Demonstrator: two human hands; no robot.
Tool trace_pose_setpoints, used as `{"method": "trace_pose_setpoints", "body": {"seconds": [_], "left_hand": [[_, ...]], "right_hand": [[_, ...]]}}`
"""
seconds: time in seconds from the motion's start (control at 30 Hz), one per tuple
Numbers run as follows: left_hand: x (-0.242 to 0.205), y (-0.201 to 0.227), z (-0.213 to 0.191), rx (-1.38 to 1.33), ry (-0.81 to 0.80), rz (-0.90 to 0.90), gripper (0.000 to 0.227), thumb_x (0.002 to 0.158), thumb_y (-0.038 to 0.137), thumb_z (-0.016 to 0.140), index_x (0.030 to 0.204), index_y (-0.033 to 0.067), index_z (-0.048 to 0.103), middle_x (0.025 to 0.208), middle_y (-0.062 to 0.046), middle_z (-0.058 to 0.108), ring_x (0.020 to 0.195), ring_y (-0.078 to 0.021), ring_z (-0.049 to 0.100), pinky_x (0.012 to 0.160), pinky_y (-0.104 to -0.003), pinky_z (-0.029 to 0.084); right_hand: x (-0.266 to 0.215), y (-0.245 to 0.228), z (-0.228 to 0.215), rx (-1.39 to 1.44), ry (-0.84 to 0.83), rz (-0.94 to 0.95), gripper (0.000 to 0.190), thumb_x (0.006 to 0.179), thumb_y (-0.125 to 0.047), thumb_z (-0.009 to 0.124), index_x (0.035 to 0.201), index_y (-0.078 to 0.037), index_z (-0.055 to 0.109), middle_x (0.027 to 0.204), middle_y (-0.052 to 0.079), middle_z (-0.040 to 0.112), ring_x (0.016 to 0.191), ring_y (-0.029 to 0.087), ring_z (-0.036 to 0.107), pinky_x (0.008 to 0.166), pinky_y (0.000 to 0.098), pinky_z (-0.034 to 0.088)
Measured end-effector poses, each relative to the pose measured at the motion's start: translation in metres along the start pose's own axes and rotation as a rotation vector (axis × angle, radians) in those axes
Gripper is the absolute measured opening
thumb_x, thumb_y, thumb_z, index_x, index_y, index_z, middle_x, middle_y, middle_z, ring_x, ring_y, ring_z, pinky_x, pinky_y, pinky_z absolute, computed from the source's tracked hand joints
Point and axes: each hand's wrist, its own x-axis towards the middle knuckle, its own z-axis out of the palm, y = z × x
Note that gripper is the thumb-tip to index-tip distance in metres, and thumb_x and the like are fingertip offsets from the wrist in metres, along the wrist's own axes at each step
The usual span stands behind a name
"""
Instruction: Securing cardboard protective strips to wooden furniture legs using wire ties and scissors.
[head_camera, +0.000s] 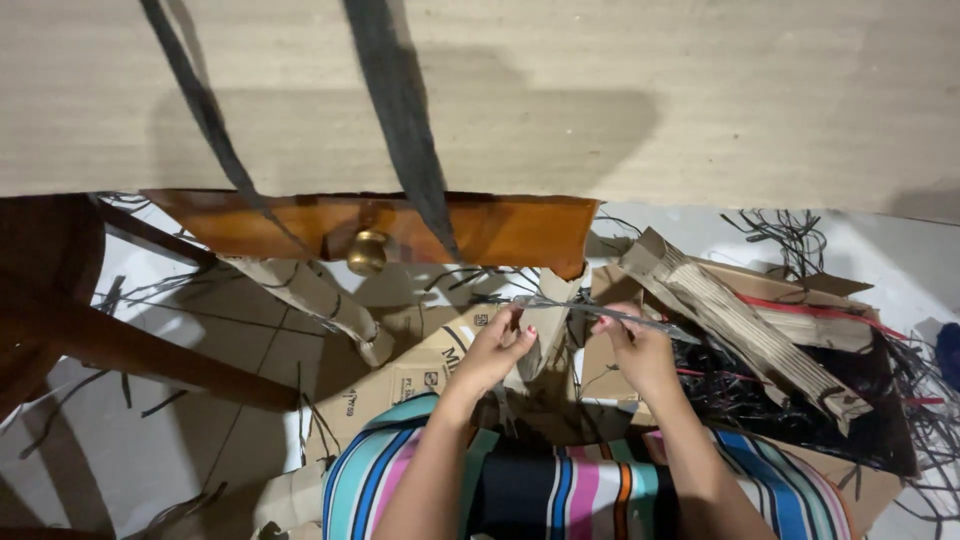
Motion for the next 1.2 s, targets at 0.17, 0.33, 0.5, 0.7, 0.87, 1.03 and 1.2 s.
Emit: {"method": "trace_pose_setpoints", "body": {"seconds": [0.17, 0.33, 0.5, 0.7, 0.87, 1.03, 1.2], "left_hand": [[0.015, 0.003, 0.004, -0.717, 0.048, 0.237, 0.071, 0.099, 0.025, 0.068, 0.159, 0.0035, 0.037, 0.159, -0.027, 0.041, 0.149, -0.0358, 0.035, 0.12, -0.045, 0.03], [0.041, -0.021, -0.001, -0.817, 0.017, 0.381, 0.053, 0.104, 0.014, 0.058, 0.155, 0.0103, 0.045, 0.134, -0.017, 0.065, 0.123, -0.0149, 0.057, 0.11, -0.031, 0.042], [0.053, -0.027, -0.011, -0.78, 0.203, 0.292, 0.031, 0.108, 0.02, 0.051, 0.128, 0.004, 0.068, 0.106, -0.016, 0.078, 0.1, -0.0121, 0.068, 0.096, -0.028, 0.054], [0.009, -0.006, -0.044, -0.79, 0.33, 0.201, 0.04, 0.108, 0.029, 0.051, 0.13, -0.0011, 0.066, 0.105, -0.02, 0.077, 0.104, -0.0251, 0.072, 0.101, -0.043, 0.056], [-0.05, 0.017, -0.055, -0.138, 0.18, 0.028, 0.036, 0.102, 0.033, 0.059, 0.123, 0.0088, 0.076, 0.117, -0.016, 0.077, 0.119, -0.0305, 0.069, 0.104, -0.047, 0.052], [-0.049, 0.009, -0.033, -0.014, -0.01, -0.058, 0.034, 0.1, 0.028, 0.057, 0.112, 0.0037, 0.077, 0.093, -0.01, 0.08, 0.094, -0.0215, 0.071, 0.087, -0.032, 0.056], [-0.057, 0.029, -0.01, -0.033, -0.069, -0.081, 0.028, 0.098, 0.021, 0.058, 0.105, 0.0044, 0.08, 0.087, -0.004, 0.082, 0.077, -0.0095, 0.07, 0.081, -0.02, 0.053]], "right_hand": [[0.009, -0.029, 0.006, -0.157, -0.079, 0.145, 0.022, 0.095, -0.028, 0.071, 0.112, -0.015, 0.076, 0.097, 0.022, 0.077, 0.098, 0.043, 0.072, 0.085, 0.049, 0.055], [0.028, -0.038, 0.008, -0.027, -0.085, 0.324, 0.034, 0.094, -0.023, 0.071, 0.117, 0.001, 0.072, 0.099, 0.028, 0.074, 0.081, 0.033, 0.073, 0.07, 0.0399, 0.059], [0.014, -0.039, 0.023, -0.075, -0.039, 0.17, 0.019, 0.087, -0.015, 0.075, 0.103, -0.005, 0.079, 0.096, 0.024, 0.077, 0.1, 0.043, 0.072, 0.084, 0.0498, 0.057], [-0.011, -0.029, 0.023, -0.056, -0.005, 0.108, 0.013, 0.089, -0.018, 0.078, 0.1, -0.013, 0.081, 0.095, 0.014, 0.08, 0.1, 0.033, 0.074, 0.087, 0.0421, 0.057], [-0.036, -0.029, 0.014, -0.051, 0.043, -0.01, 0.015, 0.088, -0.008, 0.077, 0.096, -0.019, 0.084, 0.082, 0.008, 0.081, 0.089, 0.024, 0.077, 0.083, 0.0372, 0.057], [-0.059, -0.039, 0.009, -0.023, 0.022, -0.051, 0.014, 0.086, -0.004, 0.073, 0.095, -0.01, 0.081, 0.084, 0.007, 0.082, 0.079, 0.02, 0.076, 0.073, 0.0316, 0.057], [-0.065, -0.039, 0.001, 0.003, 0.019, -0.092, 0.017, 0.084, -0.002, 0.072, 0.101, -0.003, 0.077, 0.088, 0.004, 0.081, 0.063, 0.012, 0.069, 0.057, 0.0233, 0.053]]}}
